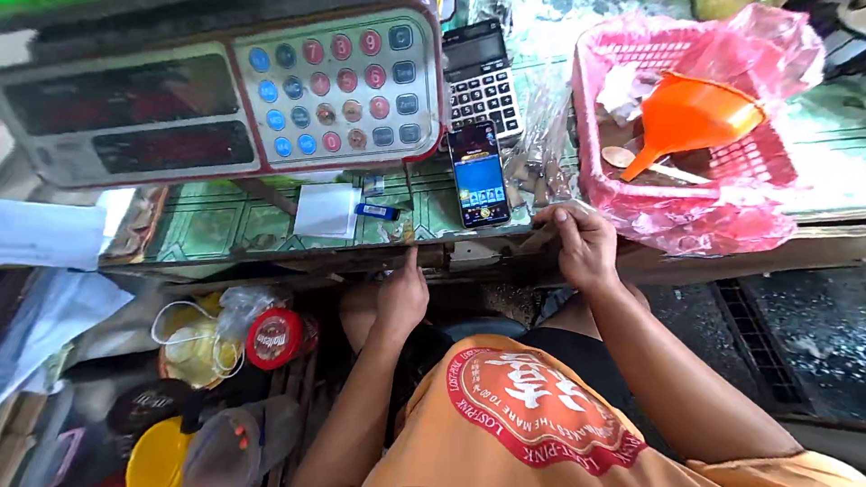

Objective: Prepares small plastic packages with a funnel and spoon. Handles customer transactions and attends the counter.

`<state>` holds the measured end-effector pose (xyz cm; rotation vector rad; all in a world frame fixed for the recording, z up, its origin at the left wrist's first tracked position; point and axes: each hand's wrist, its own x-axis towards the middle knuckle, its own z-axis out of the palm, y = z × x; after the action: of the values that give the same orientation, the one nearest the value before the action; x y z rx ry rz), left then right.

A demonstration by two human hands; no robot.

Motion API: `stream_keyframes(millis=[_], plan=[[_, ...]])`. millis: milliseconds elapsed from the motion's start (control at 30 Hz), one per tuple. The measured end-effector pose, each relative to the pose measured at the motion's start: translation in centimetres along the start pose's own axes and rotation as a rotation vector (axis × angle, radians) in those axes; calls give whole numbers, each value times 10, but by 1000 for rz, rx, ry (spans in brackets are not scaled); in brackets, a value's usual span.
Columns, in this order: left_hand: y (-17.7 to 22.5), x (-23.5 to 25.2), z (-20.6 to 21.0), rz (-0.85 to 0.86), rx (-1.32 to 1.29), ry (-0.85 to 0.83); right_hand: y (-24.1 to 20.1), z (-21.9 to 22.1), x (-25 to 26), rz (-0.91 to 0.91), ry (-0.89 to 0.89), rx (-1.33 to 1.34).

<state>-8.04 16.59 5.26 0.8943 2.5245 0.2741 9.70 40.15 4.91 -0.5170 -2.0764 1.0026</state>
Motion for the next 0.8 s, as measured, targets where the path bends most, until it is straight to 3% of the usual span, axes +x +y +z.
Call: stream_keyframes(millis=[400,667,733,800], plan=[[5,-15,-1,31,148,-55,4,5,-2,-17,-24,-115],[-6,-73,-11,80,261,-396,10,12,-5,-43,5,-151],[-10,-67,-21,122,202,-483,12,12,-4,-35,7,-155],[-22,-58,-31,184,-44,-471,12,13,-5,-31,3,-147]])
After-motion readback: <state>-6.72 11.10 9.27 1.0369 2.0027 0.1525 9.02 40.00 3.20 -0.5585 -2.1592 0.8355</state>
